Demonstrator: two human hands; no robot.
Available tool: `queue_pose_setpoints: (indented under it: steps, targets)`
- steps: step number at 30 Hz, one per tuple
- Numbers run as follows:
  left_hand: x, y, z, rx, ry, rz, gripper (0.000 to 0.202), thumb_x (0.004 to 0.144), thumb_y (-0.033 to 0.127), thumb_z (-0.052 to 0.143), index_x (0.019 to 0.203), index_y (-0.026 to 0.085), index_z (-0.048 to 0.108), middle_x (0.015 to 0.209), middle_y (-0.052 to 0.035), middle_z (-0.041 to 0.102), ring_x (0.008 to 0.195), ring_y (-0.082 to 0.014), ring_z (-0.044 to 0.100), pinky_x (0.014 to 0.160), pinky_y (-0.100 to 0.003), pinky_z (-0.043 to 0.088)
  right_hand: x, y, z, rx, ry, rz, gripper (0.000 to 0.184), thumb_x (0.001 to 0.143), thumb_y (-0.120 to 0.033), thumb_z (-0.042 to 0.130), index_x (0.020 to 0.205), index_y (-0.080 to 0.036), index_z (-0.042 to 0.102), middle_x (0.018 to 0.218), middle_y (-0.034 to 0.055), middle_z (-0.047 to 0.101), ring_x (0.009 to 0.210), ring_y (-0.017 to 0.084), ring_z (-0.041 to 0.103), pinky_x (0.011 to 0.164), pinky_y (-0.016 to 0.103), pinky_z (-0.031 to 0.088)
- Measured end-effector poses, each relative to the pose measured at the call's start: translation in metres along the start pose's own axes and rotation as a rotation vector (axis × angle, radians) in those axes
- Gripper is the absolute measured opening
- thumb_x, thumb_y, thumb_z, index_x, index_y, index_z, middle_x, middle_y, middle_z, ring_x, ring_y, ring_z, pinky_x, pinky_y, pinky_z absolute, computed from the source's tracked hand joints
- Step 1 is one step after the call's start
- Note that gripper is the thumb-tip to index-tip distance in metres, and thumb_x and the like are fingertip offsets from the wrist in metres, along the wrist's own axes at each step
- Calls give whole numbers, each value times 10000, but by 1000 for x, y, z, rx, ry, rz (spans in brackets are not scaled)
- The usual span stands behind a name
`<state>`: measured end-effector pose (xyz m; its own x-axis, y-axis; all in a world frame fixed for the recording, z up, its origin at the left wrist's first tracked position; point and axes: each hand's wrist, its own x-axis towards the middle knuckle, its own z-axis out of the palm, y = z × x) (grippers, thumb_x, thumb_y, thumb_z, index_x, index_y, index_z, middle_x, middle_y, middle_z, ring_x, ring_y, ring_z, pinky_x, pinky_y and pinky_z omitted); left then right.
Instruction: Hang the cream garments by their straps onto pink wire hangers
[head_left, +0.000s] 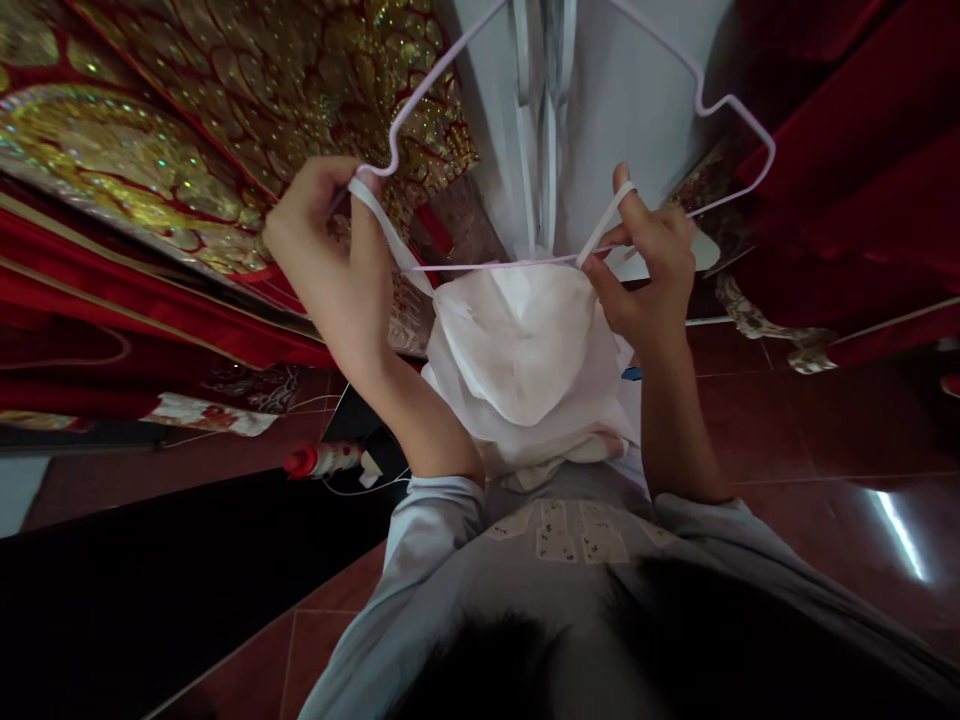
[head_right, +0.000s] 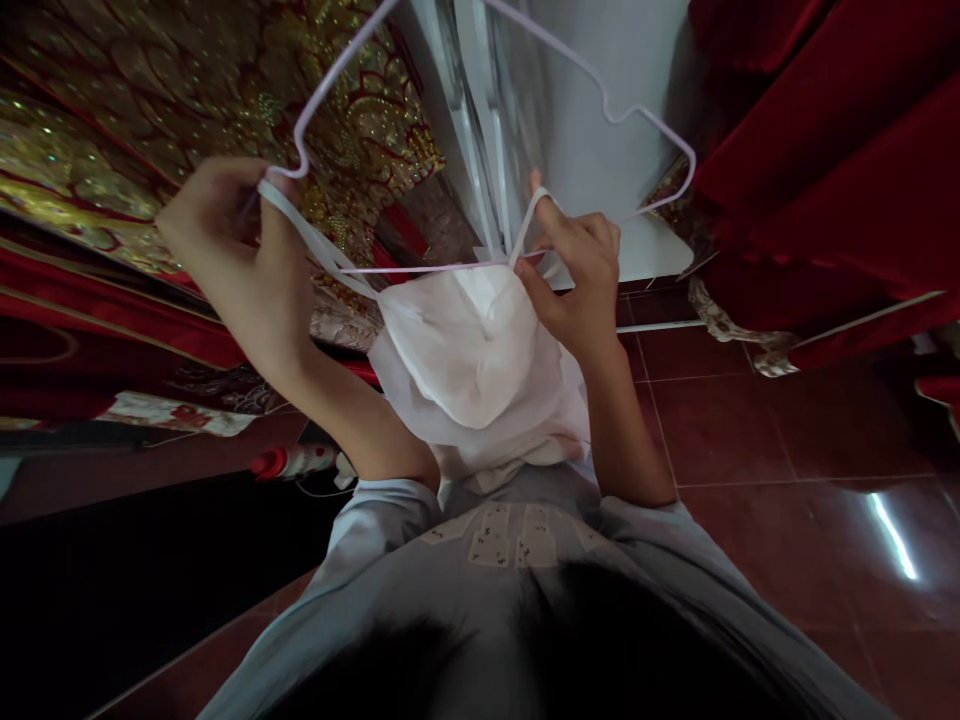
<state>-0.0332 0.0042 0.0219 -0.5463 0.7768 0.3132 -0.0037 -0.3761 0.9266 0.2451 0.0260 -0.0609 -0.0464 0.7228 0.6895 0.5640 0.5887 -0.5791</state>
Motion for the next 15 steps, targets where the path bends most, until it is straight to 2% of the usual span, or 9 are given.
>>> queue_pose_setpoints:
  steps: [1, 3, 4, 5, 7, 9, 11, 13, 15]
  targets:
    - [1, 3, 0, 65, -121, 66, 161, 1013, 179, 827, 900, 187, 712, 970, -55, 679, 1139, -269, 635, 904, -297, 558, 1, -1, 0, -3, -10, 3, 555, 972, -597, 661, 1494, -412, 629, 917, 54, 736, 1055, 348, 673, 1173, 649, 459]
    - [1, 11, 1, 186, -257, 202, 92, 1003, 136, 829, 953, 175, 764, 1053, -52, 719, 1142, -251, 640, 976, -289, 553, 3, -2, 1, -15, -32, 11, 590, 964, -616, 663, 1507, -389, 617, 921, 57, 742, 1039, 348, 678, 1166, 649, 468]
    - [-1, 15, 4, 210, -298, 242, 133, 966, 64, 843, 1001, 177, 784, 1125, -43, 737, 1177, -246, 642, 1025, -287, 546, 3, -2, 1, -24, -41, 15, 605, 962, -626, 660, 1512, -379, 610, 923, 59, 745, 1032, 348, 682, 1159, 648, 476]
    - [-2, 19, 7, 213, -330, 256, 255, 918, -26, 844, 1055, 184, 794, 1194, -29, 745, 1225, -242, 645, 1070, -287, 537, 3, -1, 2, -32, -43, 17, 615, 961, -634, 654, 1516, -374, 604, 921, 60, 746, 1024, 349, 686, 1150, 647, 485]
    - [-5, 24, 12, 181, -346, 202, 443, 841, -162, 803, 1111, 189, 796, 1241, -6, 747, 1287, -239, 657, 1110, -292, 538, 2, 0, 3, -59, -24, 17, 620, 965, -646, 636, 1527, -389, 586, 899, 52, 742, 1010, 350, 693, 1134, 645, 502]
    - [-4, 22, 14, 111, -265, 102, 446, 849, -167, 784, 1109, 195, 778, 1226, -5, 749, 1302, -248, 675, 1065, -299, 577, 1, 3, 3, -90, 6, 7, 609, 965, -661, 617, 1526, -427, 574, 873, 44, 737, 993, 353, 698, 1124, 641, 516]
    - [-2, 12, 12, 18, -104, 79, 375, 883, -90, 815, 1077, 221, 739, 1229, -5, 740, 1311, -255, 677, 976, -291, 616, 0, 6, 3, -98, 32, -2, 601, 958, -690, 594, 1508, -448, 574, 901, 44, 750, 975, 353, 700, 1107, 635, 529]
    - [-1, -5, 11, -87, 78, 135, 375, 896, -39, 824, 1082, 260, 695, 1232, 11, 732, 1286, -232, 683, 910, -273, 630, -1, 9, 3, -65, 38, -1, 584, 949, -711, 575, 1467, -440, 591, 1055, 55, 779, 962, 343, 701, 1077, 622, 543]
    - [-6, -23, 14, -218, 209, 96, 326, 961, -5, 748, 1097, 278, 659, 1118, 14, 735, 1140, -196, 726, 842, -270, 628, -1, 11, 6, -8, 34, 12, 566, 944, -702, 582, 1433, -417, 603, 1274, 67, 760, 953, 327, 706, 1079, 615, 540]
